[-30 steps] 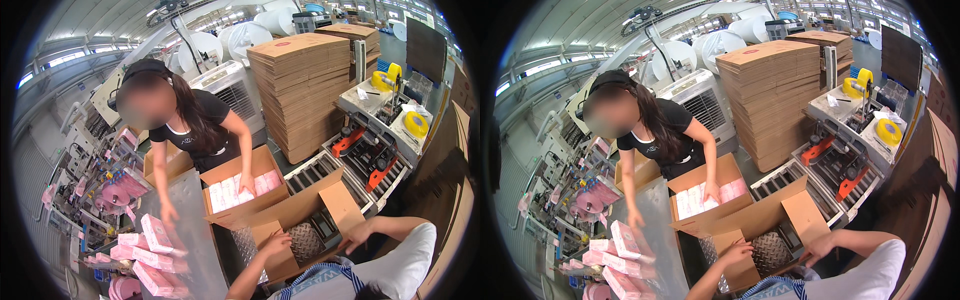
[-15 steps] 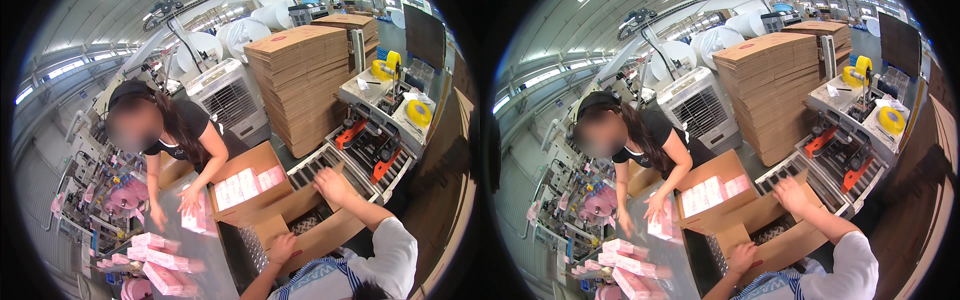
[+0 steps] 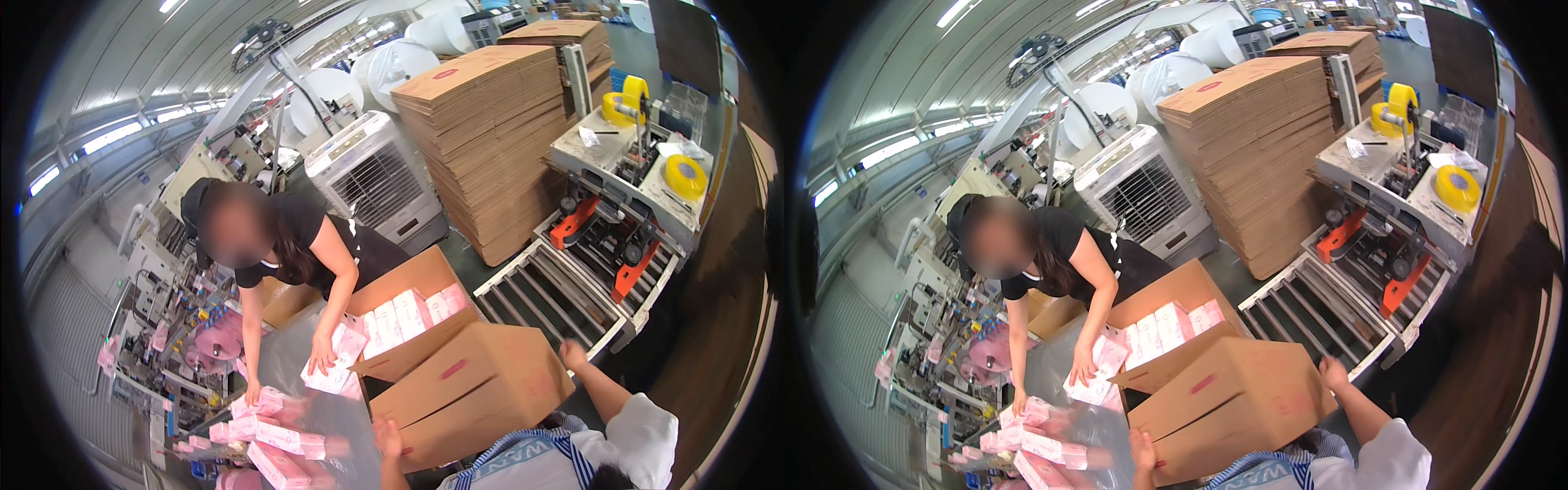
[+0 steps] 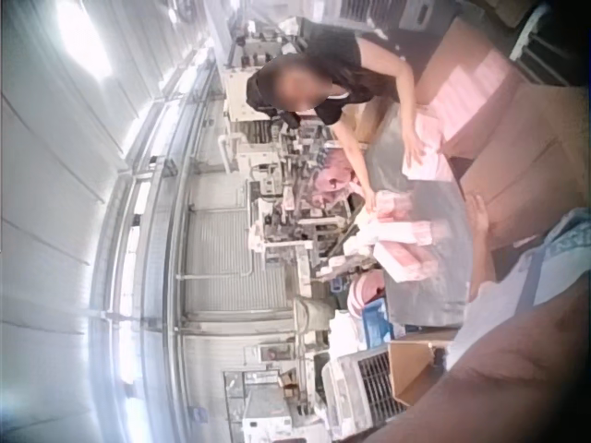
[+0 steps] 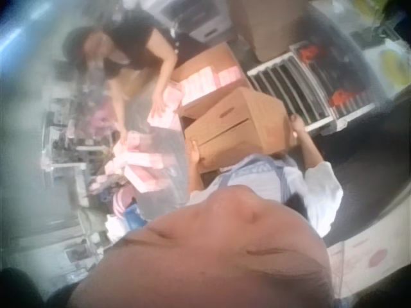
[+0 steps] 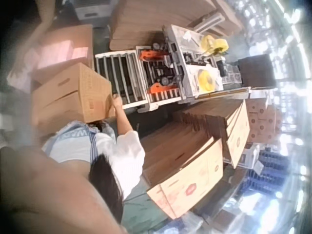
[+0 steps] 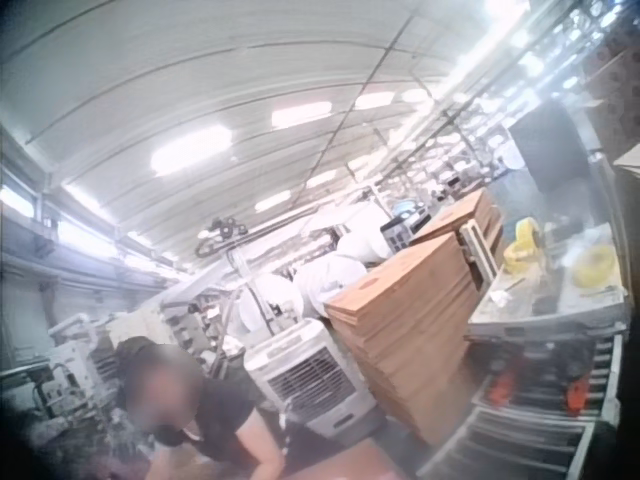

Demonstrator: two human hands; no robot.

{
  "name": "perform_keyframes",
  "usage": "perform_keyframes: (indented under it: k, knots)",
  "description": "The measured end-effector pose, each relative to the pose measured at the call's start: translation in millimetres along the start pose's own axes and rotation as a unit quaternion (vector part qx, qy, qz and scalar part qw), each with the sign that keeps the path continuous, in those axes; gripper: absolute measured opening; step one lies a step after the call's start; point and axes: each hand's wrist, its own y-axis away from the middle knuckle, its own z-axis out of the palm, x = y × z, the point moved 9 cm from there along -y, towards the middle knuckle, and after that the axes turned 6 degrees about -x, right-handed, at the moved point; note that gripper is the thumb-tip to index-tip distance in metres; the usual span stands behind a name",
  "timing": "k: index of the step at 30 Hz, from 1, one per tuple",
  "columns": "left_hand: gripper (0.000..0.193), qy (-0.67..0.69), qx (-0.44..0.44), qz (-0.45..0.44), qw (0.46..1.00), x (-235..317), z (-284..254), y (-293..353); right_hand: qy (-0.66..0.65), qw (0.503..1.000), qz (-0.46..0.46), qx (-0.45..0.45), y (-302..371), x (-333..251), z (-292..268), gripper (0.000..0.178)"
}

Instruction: The person packs pink rectangular packages into cardboard boxes on a metal table. They arrange the items, close the box flaps, and move the sealed boxes to a conveyor belt. The process is repeated continuously with another person assisting in the background.

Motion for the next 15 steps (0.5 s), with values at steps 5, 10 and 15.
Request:
perform_keyframes:
  k: [5, 10, 15]
  knots:
    - [0.061, 0.565, -0.098, -0.117, 0.811, -104, 64, -13, -0.136, 0.945, 0.13, -0.269, 50, 57, 58, 0.051]
    - [0.068, 0.634, -0.167, -0.185, 0.732, 106, 89, 54, -0.347, 0.893, 0.013, -0.287, 13, -120, -180, 0.029]
    - [0.035, 0.459, -0.123, -0.154, 0.867, 49, 87, 35, -0.259, 0.886, -0.142, -0.358, 45, -288, -135, 0.021]
